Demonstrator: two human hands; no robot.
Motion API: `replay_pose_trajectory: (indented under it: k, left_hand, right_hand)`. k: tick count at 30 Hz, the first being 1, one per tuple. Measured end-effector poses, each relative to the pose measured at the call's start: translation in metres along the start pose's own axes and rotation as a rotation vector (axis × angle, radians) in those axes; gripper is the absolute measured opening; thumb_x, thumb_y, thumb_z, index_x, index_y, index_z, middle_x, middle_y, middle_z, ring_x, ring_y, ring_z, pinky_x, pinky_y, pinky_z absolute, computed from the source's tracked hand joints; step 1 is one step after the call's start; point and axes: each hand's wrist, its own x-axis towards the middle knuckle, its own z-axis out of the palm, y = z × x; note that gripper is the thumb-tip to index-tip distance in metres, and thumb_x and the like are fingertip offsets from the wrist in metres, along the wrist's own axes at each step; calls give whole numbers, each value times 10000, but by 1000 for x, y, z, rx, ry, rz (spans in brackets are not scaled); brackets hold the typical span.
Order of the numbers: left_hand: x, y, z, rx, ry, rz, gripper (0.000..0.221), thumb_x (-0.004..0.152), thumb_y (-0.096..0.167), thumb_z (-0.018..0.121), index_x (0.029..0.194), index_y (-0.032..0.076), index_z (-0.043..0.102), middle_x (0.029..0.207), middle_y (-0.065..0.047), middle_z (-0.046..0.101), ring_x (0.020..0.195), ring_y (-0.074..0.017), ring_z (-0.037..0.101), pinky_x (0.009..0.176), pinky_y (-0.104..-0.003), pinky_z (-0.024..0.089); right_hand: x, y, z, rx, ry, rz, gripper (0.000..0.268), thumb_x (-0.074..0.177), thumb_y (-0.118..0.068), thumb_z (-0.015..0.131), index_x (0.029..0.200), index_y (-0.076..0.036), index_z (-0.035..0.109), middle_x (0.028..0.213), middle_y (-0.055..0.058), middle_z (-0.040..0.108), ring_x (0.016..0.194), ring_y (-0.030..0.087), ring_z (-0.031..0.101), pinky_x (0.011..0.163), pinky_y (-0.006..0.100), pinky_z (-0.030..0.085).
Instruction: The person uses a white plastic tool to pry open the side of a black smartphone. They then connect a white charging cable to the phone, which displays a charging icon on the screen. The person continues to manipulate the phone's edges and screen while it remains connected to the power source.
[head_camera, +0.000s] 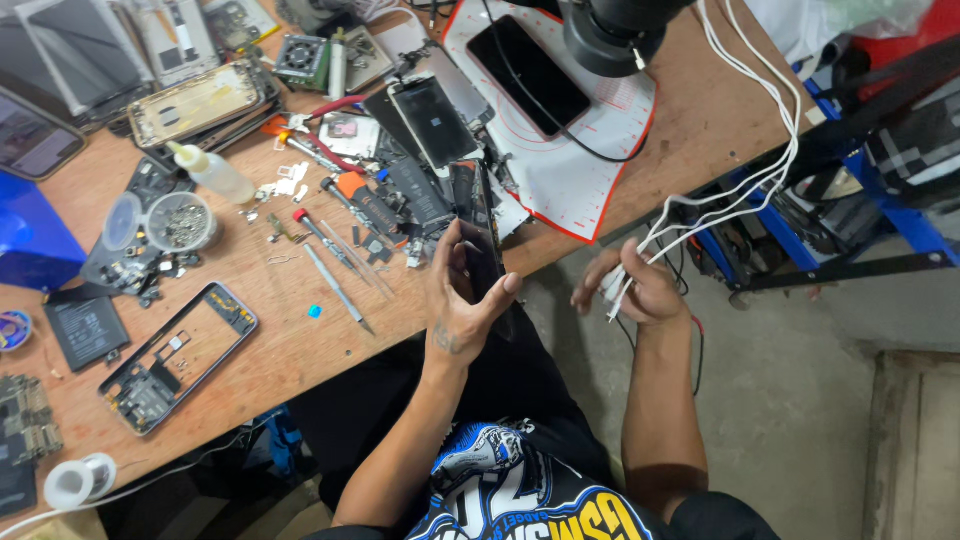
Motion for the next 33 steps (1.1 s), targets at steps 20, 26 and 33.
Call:
replay_pose_trajectory:
  k: [20, 26, 33]
  left_hand:
    - [3, 49, -20, -266, 215, -55, 565, 887, 283, 770, 1280, -21, 499, 949, -43, 573, 818, -99, 556, 679, -230, 455]
    - [18, 47, -6, -648, 321, -8, 684, 919, 301, 761, 1384, -32, 386, 959, -65, 561, 822, -124, 590, 765, -276, 523]
    - [24, 51, -9, -713, 421, 28, 635, 940, 318, 741, 1365, -19, 412, 969, -77, 549, 799, -103, 589, 722, -241, 524]
  right_hand:
    - [21, 17, 103, 68, 105, -348, 307, 910, -171, 897, 1070, 4, 701, 888, 147, 704, 692, 201, 610, 605, 301, 485]
    - [51, 36, 152, -67, 231, -546, 230, 952, -63, 794, 1133, 28, 685, 1107, 182, 701, 943, 300, 685, 832, 419, 583]
    - [67, 43, 190, -411, 334, -717, 137, 983, -46, 741, 1072, -16, 642, 1154, 195, 705, 1117, 298, 723, 998, 438, 629]
